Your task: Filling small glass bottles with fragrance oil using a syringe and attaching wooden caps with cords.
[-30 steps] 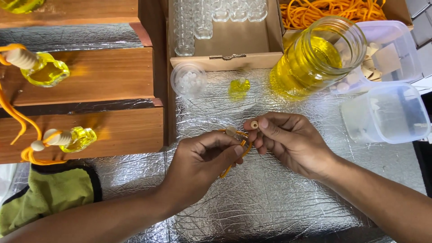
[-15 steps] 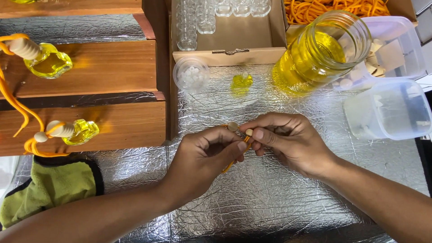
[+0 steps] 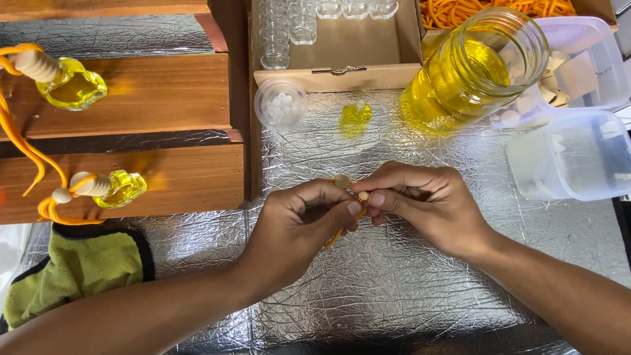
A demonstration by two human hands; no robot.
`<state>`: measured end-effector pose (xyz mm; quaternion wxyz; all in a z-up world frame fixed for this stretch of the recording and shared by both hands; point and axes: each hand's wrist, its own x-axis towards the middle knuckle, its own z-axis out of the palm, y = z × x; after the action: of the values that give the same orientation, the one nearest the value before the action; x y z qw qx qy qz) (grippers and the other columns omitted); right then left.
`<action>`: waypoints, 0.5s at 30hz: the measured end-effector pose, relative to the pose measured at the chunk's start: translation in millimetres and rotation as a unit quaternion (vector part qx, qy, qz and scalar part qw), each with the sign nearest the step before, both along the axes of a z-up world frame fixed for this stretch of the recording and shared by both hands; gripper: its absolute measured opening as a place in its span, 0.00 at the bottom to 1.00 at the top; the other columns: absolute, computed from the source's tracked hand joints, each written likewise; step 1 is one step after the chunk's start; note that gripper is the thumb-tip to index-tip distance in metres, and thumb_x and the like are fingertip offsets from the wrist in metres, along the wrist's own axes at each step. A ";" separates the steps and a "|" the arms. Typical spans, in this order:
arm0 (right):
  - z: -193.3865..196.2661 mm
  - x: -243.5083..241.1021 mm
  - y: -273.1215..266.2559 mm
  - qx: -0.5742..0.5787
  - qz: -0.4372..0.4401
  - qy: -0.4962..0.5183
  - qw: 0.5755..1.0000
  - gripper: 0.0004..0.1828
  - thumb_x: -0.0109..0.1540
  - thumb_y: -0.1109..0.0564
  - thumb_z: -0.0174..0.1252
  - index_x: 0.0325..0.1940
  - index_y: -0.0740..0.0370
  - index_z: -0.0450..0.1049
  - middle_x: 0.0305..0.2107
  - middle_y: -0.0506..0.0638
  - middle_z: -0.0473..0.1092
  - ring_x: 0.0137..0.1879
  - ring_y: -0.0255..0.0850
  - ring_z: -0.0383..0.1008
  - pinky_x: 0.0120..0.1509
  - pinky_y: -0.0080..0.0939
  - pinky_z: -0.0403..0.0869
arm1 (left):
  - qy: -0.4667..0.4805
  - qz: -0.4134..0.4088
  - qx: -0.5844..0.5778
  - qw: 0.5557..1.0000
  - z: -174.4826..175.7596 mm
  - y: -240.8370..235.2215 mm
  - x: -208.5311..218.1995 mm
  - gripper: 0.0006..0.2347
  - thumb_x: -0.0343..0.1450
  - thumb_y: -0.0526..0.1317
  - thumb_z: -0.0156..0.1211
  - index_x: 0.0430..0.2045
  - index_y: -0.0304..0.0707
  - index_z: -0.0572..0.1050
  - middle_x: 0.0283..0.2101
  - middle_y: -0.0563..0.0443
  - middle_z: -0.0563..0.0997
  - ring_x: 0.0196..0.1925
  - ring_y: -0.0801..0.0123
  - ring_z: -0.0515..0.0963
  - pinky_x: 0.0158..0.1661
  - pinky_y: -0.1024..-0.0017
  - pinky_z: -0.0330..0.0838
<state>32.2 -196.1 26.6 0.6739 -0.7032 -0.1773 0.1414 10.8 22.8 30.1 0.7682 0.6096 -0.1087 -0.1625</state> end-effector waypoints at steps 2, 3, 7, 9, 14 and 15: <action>3.0 -1.6 1.5 -0.017 0.001 -0.034 0.999 0.12 0.63 0.66 0.61 0.51 0.64 0.79 0.36 0.55 0.78 0.35 0.39 0.79 0.43 0.32 0.81 | -0.006 -0.004 -0.015 1.000 -1.2 -0.1 0.2 0.05 0.74 0.36 0.60 0.31 0.34 0.79 0.29 0.51 0.78 0.32 0.73 0.74 0.34 0.75 0.71; 4.2 -2.6 2.2 -0.034 0.001 -0.067 0.997 0.13 0.63 0.66 0.61 0.51 0.63 0.79 0.39 0.55 0.78 0.37 0.39 0.80 0.44 0.31 0.82 | -0.012 -0.009 -0.029 0.999 -1.9 -0.1 0.2 0.05 0.74 0.36 0.60 0.32 0.34 0.79 0.30 0.51 0.77 0.34 0.71 0.75 0.37 0.73 0.72; 5.8 -5.1 2.2 -0.058 -0.005 -0.100 0.993 0.14 0.63 0.64 0.61 0.53 0.60 0.78 0.42 0.55 0.78 0.47 0.40 0.81 0.50 0.31 0.83 | -0.019 -0.009 -0.036 0.999 -1.8 -0.3 0.8 0.04 0.74 0.34 0.59 0.35 0.33 0.80 0.34 0.49 0.81 0.38 0.69 0.78 0.42 0.72 0.76; 7.0 -5.2 3.6 -0.041 0.002 -0.106 0.994 0.14 0.62 0.66 0.61 0.52 0.64 0.77 0.42 0.56 0.77 0.46 0.41 0.81 0.51 0.32 0.83 | -0.008 0.003 -0.028 1.000 -5.2 -0.2 0.1 0.03 0.73 0.32 0.61 0.35 0.34 0.81 0.35 0.49 0.83 0.39 0.69 0.81 0.44 0.72 0.80; 9.0 -6.4 7.3 -0.025 -0.015 -0.055 0.998 0.11 0.61 0.68 0.63 0.48 0.67 0.76 0.40 0.56 0.77 0.44 0.41 0.83 0.53 0.34 0.85 | 0.007 0.015 -0.040 0.999 -7.9 -0.5 -0.4 0.04 0.72 0.31 0.61 0.36 0.32 0.82 0.36 0.47 0.83 0.40 0.67 0.82 0.46 0.71 0.84; 10.2 -6.4 8.0 -0.023 -0.008 -0.057 0.998 0.10 0.61 0.68 0.63 0.47 0.67 0.76 0.39 0.56 0.76 0.42 0.41 0.83 0.51 0.35 0.86 | 0.003 0.018 -0.023 1.000 -7.5 -0.4 -0.5 0.04 0.72 0.32 0.62 0.35 0.33 0.82 0.36 0.48 0.84 0.40 0.67 0.83 0.45 0.70 0.85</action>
<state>25.8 -188.1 36.8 0.6475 -0.7267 -0.2067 0.0998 10.3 22.4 22.6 0.7851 0.5933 -0.0993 -0.1474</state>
